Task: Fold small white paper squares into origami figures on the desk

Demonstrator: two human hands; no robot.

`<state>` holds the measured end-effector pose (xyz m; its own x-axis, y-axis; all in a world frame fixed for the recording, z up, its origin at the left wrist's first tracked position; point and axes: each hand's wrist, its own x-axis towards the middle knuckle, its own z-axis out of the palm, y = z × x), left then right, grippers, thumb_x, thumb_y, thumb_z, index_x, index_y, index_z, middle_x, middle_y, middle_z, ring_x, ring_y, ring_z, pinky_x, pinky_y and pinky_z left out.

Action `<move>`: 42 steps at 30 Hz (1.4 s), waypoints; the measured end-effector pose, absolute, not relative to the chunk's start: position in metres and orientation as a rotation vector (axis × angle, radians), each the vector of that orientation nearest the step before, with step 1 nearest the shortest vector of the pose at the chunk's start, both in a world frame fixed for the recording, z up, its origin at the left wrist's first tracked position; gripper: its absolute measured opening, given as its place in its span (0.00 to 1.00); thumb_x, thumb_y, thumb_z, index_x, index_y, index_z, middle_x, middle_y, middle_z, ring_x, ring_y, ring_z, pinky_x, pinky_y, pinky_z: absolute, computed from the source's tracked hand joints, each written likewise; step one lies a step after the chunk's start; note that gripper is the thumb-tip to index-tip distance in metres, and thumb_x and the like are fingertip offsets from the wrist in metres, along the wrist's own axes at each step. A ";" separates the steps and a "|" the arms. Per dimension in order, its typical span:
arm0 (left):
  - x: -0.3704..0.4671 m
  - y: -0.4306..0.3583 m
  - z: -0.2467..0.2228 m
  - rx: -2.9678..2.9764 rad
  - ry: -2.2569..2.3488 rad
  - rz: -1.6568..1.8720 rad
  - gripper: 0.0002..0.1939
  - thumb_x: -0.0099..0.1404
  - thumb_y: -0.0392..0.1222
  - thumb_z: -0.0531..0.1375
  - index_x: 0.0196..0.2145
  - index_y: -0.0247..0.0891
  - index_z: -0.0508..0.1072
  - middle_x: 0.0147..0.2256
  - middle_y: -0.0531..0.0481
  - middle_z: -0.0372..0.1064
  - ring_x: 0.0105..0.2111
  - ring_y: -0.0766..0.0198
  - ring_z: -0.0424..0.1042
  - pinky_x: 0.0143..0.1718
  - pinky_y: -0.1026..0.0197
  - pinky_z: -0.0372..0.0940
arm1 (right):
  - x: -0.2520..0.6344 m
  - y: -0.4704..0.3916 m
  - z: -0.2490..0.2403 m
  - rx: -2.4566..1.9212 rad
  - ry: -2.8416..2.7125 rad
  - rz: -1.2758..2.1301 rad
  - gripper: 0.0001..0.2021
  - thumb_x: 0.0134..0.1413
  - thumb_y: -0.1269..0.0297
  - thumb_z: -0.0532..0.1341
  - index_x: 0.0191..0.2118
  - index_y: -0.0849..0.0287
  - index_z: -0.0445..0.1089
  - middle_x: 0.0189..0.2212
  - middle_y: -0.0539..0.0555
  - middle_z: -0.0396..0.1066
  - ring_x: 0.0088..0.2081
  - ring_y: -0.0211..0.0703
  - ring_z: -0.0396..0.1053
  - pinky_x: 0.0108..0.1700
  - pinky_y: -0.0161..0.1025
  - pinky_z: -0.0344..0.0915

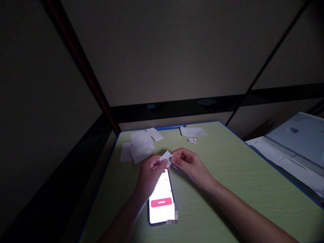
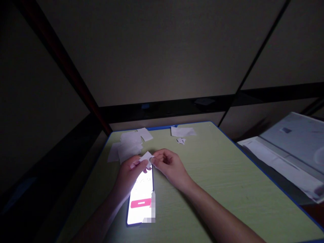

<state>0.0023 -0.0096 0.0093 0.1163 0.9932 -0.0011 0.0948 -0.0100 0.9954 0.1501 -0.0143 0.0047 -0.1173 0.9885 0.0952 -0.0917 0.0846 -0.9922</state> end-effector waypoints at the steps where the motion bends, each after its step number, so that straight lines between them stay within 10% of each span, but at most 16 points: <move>1: 0.002 -0.009 0.009 1.337 1.214 1.100 0.07 0.52 0.41 0.59 0.22 0.35 0.69 0.19 0.54 0.68 0.21 0.67 0.66 0.23 0.67 0.58 | 0.150 -0.014 0.005 -1.023 -1.284 1.285 0.09 0.45 0.61 0.63 0.29 0.62 0.68 0.22 0.48 0.65 0.24 0.34 0.60 0.27 0.33 0.56; 42: 0.008 -0.012 0.002 1.393 1.185 1.122 0.06 0.54 0.41 0.58 0.25 0.35 0.67 0.20 0.55 0.64 0.22 0.68 0.63 0.23 0.67 0.57 | 0.152 -0.014 0.008 -1.118 -1.323 1.211 0.12 0.46 0.55 0.62 0.27 0.61 0.68 0.18 0.47 0.62 0.21 0.34 0.58 0.24 0.34 0.55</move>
<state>0.0084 -0.0123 0.0017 0.1070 0.9924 0.0610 0.1144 -0.0732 0.9907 0.1516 -0.0141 0.0078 -0.0925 0.9928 0.0766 0.0113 0.0780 -0.9969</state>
